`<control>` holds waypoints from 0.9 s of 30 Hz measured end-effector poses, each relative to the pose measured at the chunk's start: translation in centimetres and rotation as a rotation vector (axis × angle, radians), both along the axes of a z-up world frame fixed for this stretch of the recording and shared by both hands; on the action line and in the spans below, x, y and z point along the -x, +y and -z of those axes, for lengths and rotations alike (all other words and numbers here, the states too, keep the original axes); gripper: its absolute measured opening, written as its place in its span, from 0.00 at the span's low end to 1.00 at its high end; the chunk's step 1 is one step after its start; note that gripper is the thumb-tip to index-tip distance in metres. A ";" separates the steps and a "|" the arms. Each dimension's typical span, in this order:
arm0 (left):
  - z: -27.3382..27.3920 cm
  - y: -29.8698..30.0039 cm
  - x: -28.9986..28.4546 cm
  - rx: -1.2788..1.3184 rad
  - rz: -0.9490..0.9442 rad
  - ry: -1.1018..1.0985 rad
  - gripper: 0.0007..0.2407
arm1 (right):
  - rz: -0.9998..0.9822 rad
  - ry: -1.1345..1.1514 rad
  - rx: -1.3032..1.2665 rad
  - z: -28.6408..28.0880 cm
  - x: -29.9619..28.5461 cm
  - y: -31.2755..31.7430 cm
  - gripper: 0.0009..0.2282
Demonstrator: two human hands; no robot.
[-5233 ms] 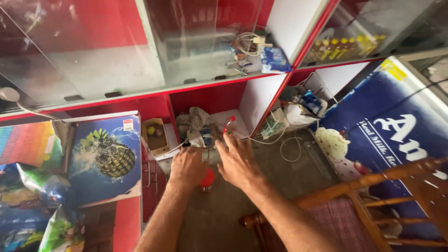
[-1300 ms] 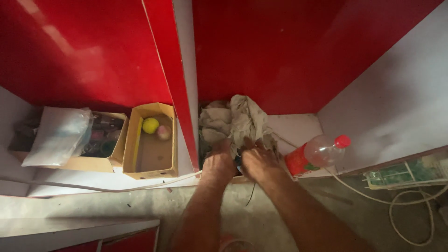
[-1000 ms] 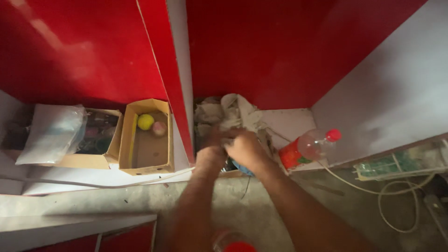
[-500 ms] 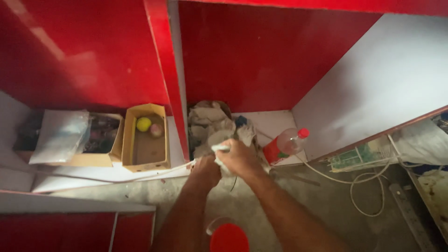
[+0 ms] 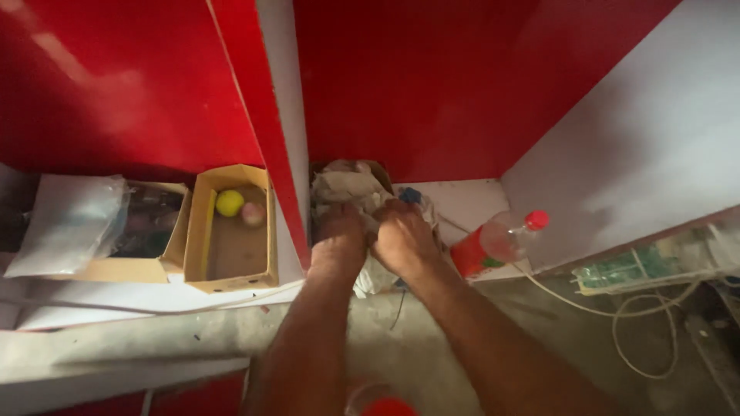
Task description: Clean and organize items and surfaces in a small grocery shop.
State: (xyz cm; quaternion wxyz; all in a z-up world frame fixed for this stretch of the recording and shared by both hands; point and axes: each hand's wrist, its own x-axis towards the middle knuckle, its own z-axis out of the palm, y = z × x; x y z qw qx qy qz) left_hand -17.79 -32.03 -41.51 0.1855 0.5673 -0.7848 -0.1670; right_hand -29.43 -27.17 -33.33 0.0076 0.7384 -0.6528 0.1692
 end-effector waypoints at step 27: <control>-5.6 -2.6 1.8 0.077 -0.196 -0.147 0.12 | 0.102 0.021 -0.493 2.8 -0.6 -3.1 0.32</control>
